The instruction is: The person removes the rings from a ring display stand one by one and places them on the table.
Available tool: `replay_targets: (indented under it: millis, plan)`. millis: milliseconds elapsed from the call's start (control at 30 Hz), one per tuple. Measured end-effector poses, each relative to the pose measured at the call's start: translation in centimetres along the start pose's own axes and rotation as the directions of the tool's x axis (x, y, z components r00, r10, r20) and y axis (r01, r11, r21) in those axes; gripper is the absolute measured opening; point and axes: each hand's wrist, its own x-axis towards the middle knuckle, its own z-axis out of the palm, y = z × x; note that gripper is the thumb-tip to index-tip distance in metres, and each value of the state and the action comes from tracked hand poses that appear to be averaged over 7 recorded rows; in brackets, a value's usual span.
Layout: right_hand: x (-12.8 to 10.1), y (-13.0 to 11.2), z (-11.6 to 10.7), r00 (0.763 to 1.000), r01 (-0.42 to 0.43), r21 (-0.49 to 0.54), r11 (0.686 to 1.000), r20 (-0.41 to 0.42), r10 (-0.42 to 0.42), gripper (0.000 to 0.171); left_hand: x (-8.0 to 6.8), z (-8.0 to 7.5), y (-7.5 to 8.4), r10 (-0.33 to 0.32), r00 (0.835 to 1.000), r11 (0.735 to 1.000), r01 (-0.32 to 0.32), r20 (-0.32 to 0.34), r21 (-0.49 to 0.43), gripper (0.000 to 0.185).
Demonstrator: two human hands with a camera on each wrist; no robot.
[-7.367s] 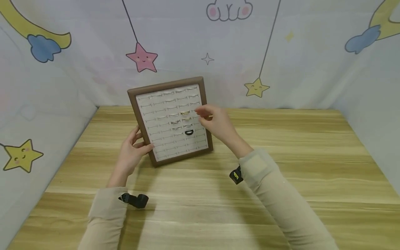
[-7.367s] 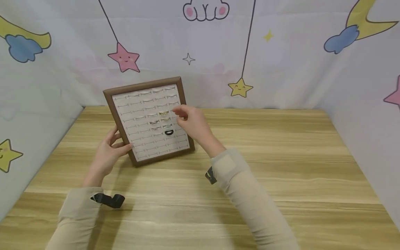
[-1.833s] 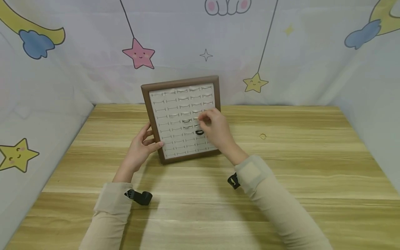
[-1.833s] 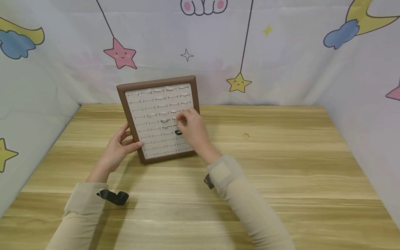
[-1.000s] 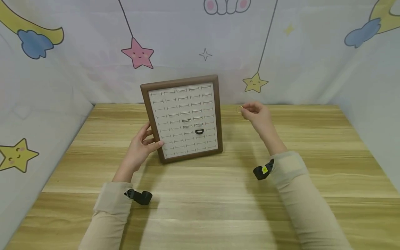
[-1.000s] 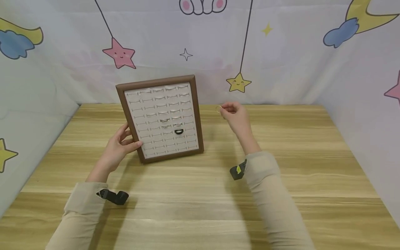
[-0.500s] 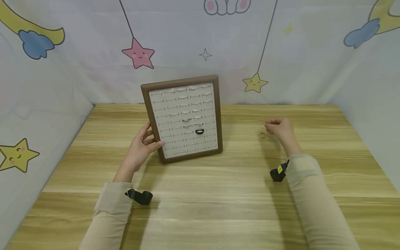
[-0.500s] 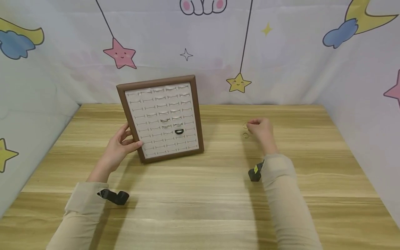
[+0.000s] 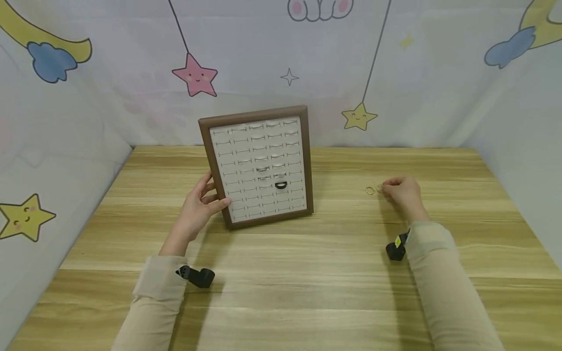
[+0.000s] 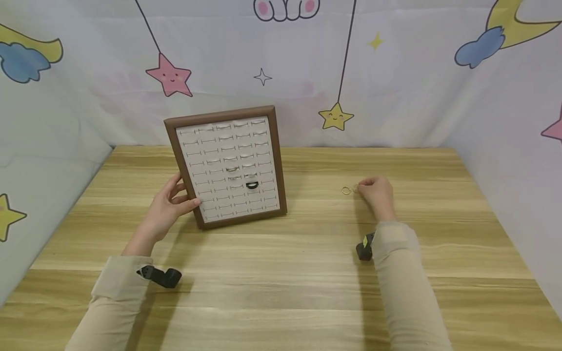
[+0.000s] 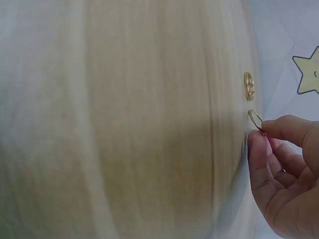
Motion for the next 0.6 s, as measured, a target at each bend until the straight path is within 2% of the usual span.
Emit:
replay_targets:
  millis: [167,600]
  plan:
    - [0.42,0.38,-0.03,1.0,-0.02,0.024,1.0,-0.02,0.02,0.031,-0.01,0.01,0.02,0.0,1.0,1.0,0.0,0.001,0.004,0.089]
    - [0.35,0.29,-0.04,0.999,-0.021,-0.017,1.0,-0.041,0.021,0.031,-0.02,0.03,0.06,-0.001,1.0,1.0,0.001,0.002,-0.003,0.089]
